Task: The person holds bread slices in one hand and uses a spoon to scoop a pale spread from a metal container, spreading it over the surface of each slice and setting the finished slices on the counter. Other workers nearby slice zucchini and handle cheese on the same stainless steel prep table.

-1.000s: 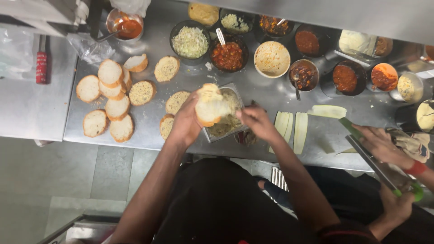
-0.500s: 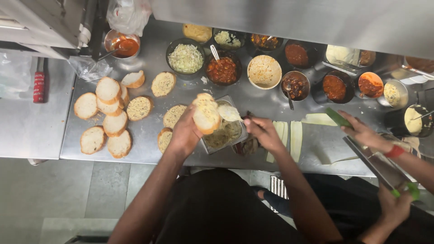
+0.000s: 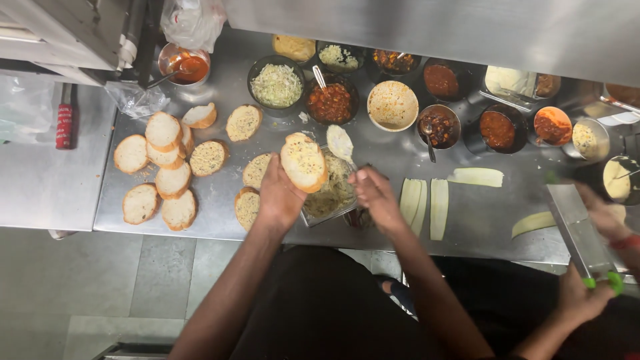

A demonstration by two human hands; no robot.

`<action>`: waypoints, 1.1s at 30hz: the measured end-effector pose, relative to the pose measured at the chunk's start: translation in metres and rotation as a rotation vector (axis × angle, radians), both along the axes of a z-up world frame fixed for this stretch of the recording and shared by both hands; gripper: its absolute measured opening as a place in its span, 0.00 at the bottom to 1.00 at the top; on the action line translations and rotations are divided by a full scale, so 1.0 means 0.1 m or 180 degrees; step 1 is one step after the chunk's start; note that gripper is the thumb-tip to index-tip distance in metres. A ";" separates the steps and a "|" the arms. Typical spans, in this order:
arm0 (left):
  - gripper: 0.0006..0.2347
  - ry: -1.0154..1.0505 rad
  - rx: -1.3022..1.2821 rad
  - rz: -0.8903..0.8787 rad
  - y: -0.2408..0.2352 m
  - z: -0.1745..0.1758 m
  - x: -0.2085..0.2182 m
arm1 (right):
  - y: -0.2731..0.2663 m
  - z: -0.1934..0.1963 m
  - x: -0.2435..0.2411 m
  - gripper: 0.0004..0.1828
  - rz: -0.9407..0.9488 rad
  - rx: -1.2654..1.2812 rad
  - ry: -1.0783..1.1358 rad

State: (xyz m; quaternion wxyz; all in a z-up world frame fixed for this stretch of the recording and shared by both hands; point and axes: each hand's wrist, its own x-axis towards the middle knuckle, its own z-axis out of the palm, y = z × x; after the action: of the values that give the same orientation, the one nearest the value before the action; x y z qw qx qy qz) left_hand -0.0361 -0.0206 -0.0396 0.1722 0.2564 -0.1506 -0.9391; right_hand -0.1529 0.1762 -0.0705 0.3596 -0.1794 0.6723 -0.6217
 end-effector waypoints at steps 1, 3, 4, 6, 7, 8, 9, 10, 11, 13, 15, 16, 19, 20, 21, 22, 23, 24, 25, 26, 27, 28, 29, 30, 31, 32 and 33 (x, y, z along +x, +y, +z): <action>0.22 -0.0002 0.0001 -0.0003 0.05 0.02 -0.01 | -0.06 0.06 0.08 0.22 -0.0003 0.0001 -0.0002; 0.21 0.0103 -0.0185 -0.0048 0.16 0.06 -0.02 | -0.16 0.17 0.24 0.16 0.0036 -0.0379 -0.0615; 0.21 0.0093 -0.0186 -0.0049 0.18 0.13 -0.01 | -0.17 0.19 0.26 0.16 0.0035 -0.0380 -0.0625; 0.21 0.0574 -0.0265 -0.0258 0.24 0.26 0.02 | -0.17 0.22 0.31 0.17 -0.0235 -0.0501 -0.0643; 0.21 0.0562 -0.0262 -0.0262 0.24 0.29 0.05 | -0.17 0.20 0.29 0.17 -0.0240 -0.0499 -0.0654; 0.22 0.0636 -0.0137 -0.0363 0.25 0.33 0.08 | -0.16 0.18 0.29 0.18 -0.0335 -0.0479 -0.0589; 0.23 0.0710 -0.0011 -0.0463 0.26 0.36 0.11 | -0.14 0.15 0.28 0.19 -0.0430 -0.0459 -0.0524; 0.23 0.0716 0.0025 -0.0525 0.28 0.37 0.12 | -0.14 0.03 0.29 0.19 -0.0497 -0.0435 -0.0514; 0.25 0.0369 0.0181 -0.0525 0.31 0.37 0.12 | -0.13 -0.10 0.27 0.17 -0.0419 -0.0546 -0.0300; 0.27 0.0010 0.0418 -0.0685 0.42 0.30 0.10 | -0.06 -0.09 0.29 0.16 -0.0499 -0.0567 -0.0070; 0.24 0.0043 -0.0149 -0.0434 0.49 0.18 0.13 | -0.08 0.18 0.33 0.22 -0.0213 -0.0262 0.0715; 0.24 0.0037 -0.0112 -0.0509 0.52 0.19 0.13 | -0.05 0.17 0.34 0.22 -0.0284 -0.0217 0.0710; 0.22 -0.0291 -0.0103 -0.0162 0.55 0.22 0.13 | -0.01 0.19 0.36 0.20 -0.0339 -0.0758 0.0552; 0.22 -0.0114 0.0038 0.0051 0.57 0.22 0.14 | 0.02 0.24 0.38 0.20 -0.0338 -0.0776 0.0373; 0.22 0.0063 0.0179 0.0263 0.57 0.22 0.16 | 0.04 0.29 0.40 0.19 -0.0334 -0.0795 0.0194; 0.22 0.0056 0.0172 0.0259 0.62 0.25 0.14 | 0.03 0.29 0.42 0.19 -0.0340 -0.0802 0.0188; 0.22 0.0072 0.0224 0.0282 0.65 0.27 0.13 | 0.01 0.30 0.45 0.18 -0.0532 -0.0616 -0.0064; 0.23 0.0081 0.0270 0.0316 0.67 0.31 0.14 | -0.02 0.31 0.49 0.18 -0.0710 -0.0431 -0.0326; 0.23 0.0068 0.0257 0.0323 0.68 0.29 0.15 | -0.01 0.17 0.48 0.18 -0.0704 -0.0441 -0.0341; 0.24 0.0235 0.0281 0.0180 0.66 0.29 0.17 | -0.05 0.02 0.47 0.15 -0.0942 -0.0584 -0.0536; 0.25 0.0400 0.0303 0.0036 0.63 0.29 0.21 | -0.10 -0.12 0.48 0.13 -0.1178 -0.0723 -0.0735; 0.25 0.0394 0.0261 0.0067 0.60 0.34 0.21 | -0.10 -0.06 0.44 0.13 -0.1142 -0.0757 -0.0754; 0.25 0.0371 0.0340 -0.0121 0.55 0.39 0.21 | -0.11 0.01 0.41 0.17 -0.1046 -0.0690 0.0010; 0.25 0.0350 0.0428 -0.0319 0.51 0.44 0.21 | -0.11 0.08 0.37 0.21 -0.0949 -0.0618 0.0778; 0.25 0.0345 0.0395 -0.0298 0.44 0.47 0.24 | -0.09 0.14 0.40 0.21 -0.0931 -0.0651 0.0766; 0.27 0.0258 0.0394 -0.0513 0.37 0.50 0.24 | -0.06 0.20 0.40 0.19 -0.1045 -0.0288 0.1215; 0.28 0.0169 0.0393 -0.0727 0.31 0.52 0.25 | -0.04 0.25 0.41 0.18 -0.1157 0.0080 0.1662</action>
State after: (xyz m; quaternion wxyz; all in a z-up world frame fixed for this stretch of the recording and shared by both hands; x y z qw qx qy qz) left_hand -0.0108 0.0102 0.0119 0.0521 0.2227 -0.1161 -0.9665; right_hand -0.1116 0.1724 -0.0450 0.0601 -0.2053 0.7706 -0.6004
